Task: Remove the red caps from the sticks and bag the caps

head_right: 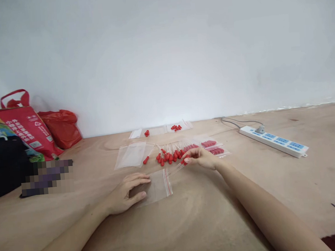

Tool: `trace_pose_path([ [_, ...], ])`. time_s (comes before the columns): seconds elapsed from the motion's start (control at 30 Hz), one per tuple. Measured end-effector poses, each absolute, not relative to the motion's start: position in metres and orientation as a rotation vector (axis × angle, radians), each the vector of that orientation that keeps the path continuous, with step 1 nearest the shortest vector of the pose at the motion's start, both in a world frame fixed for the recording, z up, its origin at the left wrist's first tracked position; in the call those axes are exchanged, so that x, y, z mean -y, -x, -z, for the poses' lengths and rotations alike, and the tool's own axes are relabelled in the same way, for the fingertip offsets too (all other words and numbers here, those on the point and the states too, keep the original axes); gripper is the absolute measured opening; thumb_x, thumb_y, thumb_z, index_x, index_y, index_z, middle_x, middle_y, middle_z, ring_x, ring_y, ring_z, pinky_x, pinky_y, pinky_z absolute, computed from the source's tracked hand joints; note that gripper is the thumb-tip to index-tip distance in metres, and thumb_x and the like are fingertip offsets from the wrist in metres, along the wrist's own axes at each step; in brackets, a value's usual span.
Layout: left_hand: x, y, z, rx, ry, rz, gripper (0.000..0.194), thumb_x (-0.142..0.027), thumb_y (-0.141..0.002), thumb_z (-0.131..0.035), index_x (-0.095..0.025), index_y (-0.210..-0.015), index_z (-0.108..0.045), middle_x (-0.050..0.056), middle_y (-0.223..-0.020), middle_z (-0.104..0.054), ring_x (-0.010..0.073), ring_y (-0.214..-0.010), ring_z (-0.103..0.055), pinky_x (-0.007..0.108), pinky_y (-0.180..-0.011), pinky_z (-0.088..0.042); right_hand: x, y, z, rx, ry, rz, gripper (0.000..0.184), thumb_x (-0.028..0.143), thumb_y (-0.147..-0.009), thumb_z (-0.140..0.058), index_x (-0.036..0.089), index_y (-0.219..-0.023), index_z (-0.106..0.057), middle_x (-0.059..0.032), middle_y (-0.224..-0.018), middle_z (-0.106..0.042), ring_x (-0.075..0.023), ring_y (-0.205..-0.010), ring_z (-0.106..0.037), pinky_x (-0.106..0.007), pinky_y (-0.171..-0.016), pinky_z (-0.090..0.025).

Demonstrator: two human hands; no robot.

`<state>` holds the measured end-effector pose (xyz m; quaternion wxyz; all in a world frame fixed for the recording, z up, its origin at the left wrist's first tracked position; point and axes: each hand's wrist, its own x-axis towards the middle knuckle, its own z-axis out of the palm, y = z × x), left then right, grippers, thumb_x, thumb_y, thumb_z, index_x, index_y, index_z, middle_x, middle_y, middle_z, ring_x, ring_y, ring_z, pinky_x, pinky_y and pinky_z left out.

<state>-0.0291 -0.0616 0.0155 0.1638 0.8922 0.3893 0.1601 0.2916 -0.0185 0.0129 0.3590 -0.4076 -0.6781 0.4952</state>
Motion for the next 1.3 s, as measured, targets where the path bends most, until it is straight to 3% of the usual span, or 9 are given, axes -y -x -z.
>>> trace_pose_path([
  [0.1,0.057,0.026,-0.016,-1.21,-2.497,-0.63,0.026,-0.037,-0.082,-0.043,-0.022,-0.097,-0.059,0.005,-0.102,-0.061,0.0195,-0.097,-0.054,0.036,-0.088,-0.041,0.012,-0.306,-0.016,1.574,1.06,-1.275,0.034,0.042,-0.063,-0.067,0.016,-0.085,-0.064,-0.0036,-0.077,-0.066,-0.01,-0.062,-0.058,-0.024,-0.06,-0.046],
  [0.23,0.049,0.025,-0.011,-1.383,-2.371,-0.738,0.027,-0.037,-0.073,-0.054,-0.019,-0.094,-0.058,0.005,-0.094,-0.061,0.0197,-0.086,-0.056,0.033,-0.077,-0.044,0.002,-0.306,-0.019,1.341,1.02,-1.136,0.036,0.041,-0.062,-0.067,0.018,-0.088,-0.062,-0.0051,-0.086,-0.066,-0.0124,-0.07,-0.06,-0.026,-0.063,-0.048],
  [0.37,0.048,0.029,-0.007,-1.507,-2.149,-0.619,0.031,-0.04,-0.066,-0.059,-0.019,-0.089,-0.057,0.0,-0.073,-0.058,0.0148,-0.063,-0.053,0.025,-0.056,-0.042,-0.01,-0.275,-0.02,1.398,1.051,-0.864,0.035,0.037,-0.063,-0.067,0.017,-0.091,-0.063,-0.0055,-0.084,-0.067,-0.0155,-0.073,-0.061,-0.029,-0.066,-0.048],
  [0.53,0.052,0.033,-0.013,-1.38,-2.066,-0.675,0.022,-0.039,-0.069,-0.055,-0.017,-0.068,-0.051,-0.003,-0.061,-0.049,0.0109,-0.056,-0.047,0.021,-0.052,-0.037,-0.024,-0.23,-0.014,1.654,1.147,-0.396,0.021,0.025,-0.07,-0.059,0.015,-0.088,-0.065,-0.0068,-0.084,-0.066,-0.0164,-0.076,-0.06,-0.031,-0.072,-0.046],
  [0.77,0.025,0.049,-0.014,-1.656,-1.56,-1.265,0.029,-0.037,-0.068,-0.053,-0.019,-0.087,-0.041,-0.004,-0.062,-0.053,0.0107,-0.05,-0.052,0.021,-0.048,-0.041,-0.025,-0.206,-0.01,1.9,1.16,-0.274,0.019,0.01,-0.07,-0.054,0.014,-0.083,-0.067,-0.0065,-0.079,-0.063,-0.0142,-0.072,-0.057,-0.026,-0.07,-0.044],
  [0.87,0.004,0.059,-0.014,-1.936,-1.487,-1.301,0.032,-0.028,-0.07,-0.052,-0.018,-0.097,-0.04,-0.001,-0.07,-0.056,0.0132,-0.056,-0.057,0.025,-0.057,-0.045,-0.022,-0.201,-0.009,1.97,1.156,-0.279,0.017,0.011,-0.07,-0.055,0.016,-0.08,-0.067,-0.0047,-0.076,-0.06,-0.0134,-0.071,-0.056,-0.025,-0.07,-0.043],
  [0.97,-0.012,0.064,-0.016,-2.105,-1.475,-1.27,0.04,-0.023,-0.067,-0.056,-0.017,-0.103,-0.041,0.006,-0.082,-0.058,0.0216,-0.075,-0.059,0.035,-0.071,-0.045,-0.02,-0.197,-0.008,1.981,1.135,-0.298,0.013,0.015,-0.07,-0.057,0.016,-0.08,-0.066,-0.0037,-0.075,-0.059,-0.013,-0.072,-0.054,-0.025,-0.07,-0.042],
  [1.13,-0.016,0.049,-0.02,-2.402,-1.723,-1.165,0.049,-0.024,-0.065,-0.059,-0.015,-0.111,-0.044,0.016,-0.111,-0.049,0.0368,-0.111,-0.039,0.052,-0.089,-0.029,-0.017,-0.195,-0.006,2.021,1.128,-0.298,0.011,0.016,-0.068,-0.06,0.016,-0.077,-0.065,-0.004,-0.077,-0.057,-0.0128,-0.071,-0.052,-0.025,-0.068,-0.042],
  [1.3,-0.018,0.012,-0.021,-1.848,-2.567,-0.855,0.023,-0.027,-0.079,-0.047,-0.02,-0.098,-0.058,0.009,-0.111,-0.051,0.0247,-0.109,-0.043,0.042,-0.094,-0.031,-0.015,-0.195,0.0,2.073,1.113,-0.211,0.021,0.016,-0.064,-0.063,0.018,-0.084,-0.063,-0.0046,-0.082,-0.056,-0.016,-0.08,-0.052,-0.028,-0.072,-0.041],
])
